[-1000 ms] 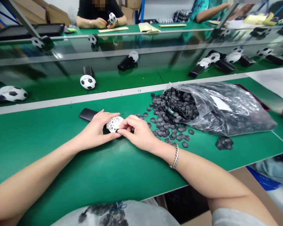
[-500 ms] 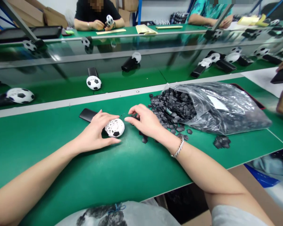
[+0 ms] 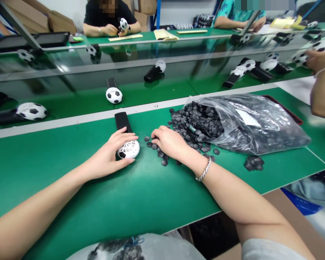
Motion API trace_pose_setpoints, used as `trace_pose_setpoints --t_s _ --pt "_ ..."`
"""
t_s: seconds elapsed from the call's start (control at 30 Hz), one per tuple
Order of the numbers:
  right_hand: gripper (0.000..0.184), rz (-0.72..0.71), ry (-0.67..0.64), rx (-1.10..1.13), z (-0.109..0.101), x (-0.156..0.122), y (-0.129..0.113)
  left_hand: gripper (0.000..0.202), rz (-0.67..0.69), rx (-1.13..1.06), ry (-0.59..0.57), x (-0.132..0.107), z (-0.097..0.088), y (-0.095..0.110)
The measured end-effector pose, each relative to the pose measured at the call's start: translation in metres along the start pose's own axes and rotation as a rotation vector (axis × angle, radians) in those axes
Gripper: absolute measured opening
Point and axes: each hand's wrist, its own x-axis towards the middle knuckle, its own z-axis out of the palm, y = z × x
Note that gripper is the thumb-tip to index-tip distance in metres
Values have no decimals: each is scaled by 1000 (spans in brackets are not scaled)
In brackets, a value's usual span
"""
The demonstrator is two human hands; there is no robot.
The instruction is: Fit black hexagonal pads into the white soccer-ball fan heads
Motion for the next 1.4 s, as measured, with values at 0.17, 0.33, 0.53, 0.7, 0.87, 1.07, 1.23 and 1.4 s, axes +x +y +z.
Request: trace_pose_setpoints --t_s 0.17,0.33,0.53,0.7,0.87,1.07,1.23,1.4 --pt "6 -41 -12 73 -6 -1 3 49 45 -130 -112 2 -5 -3" --pt "11 -126 68 129 -9 -5 3 48 97 -172 -145 2 -7 -4" --pt "9 -130 203 87 -7 -4 6 48 86 -152 -131 3 -5 -3" --pt "9 -265 243 38 4 4 3 50 68 -141 -114 1 -5 -4" --pt "15 -337 84 -263 16 11 -9 49 21 -80 -67 -1 0 -1" --pt "23 -244 150 -193 9 2 -8 58 -171 -96 55 0 5 4" --pt "8 -204 166 563 3 -13 -19 56 -100 -226 -21 2 -2 -2" --pt "2 -292 175 694 11 -19 -37 54 -55 -265 -8 1 2 -1"
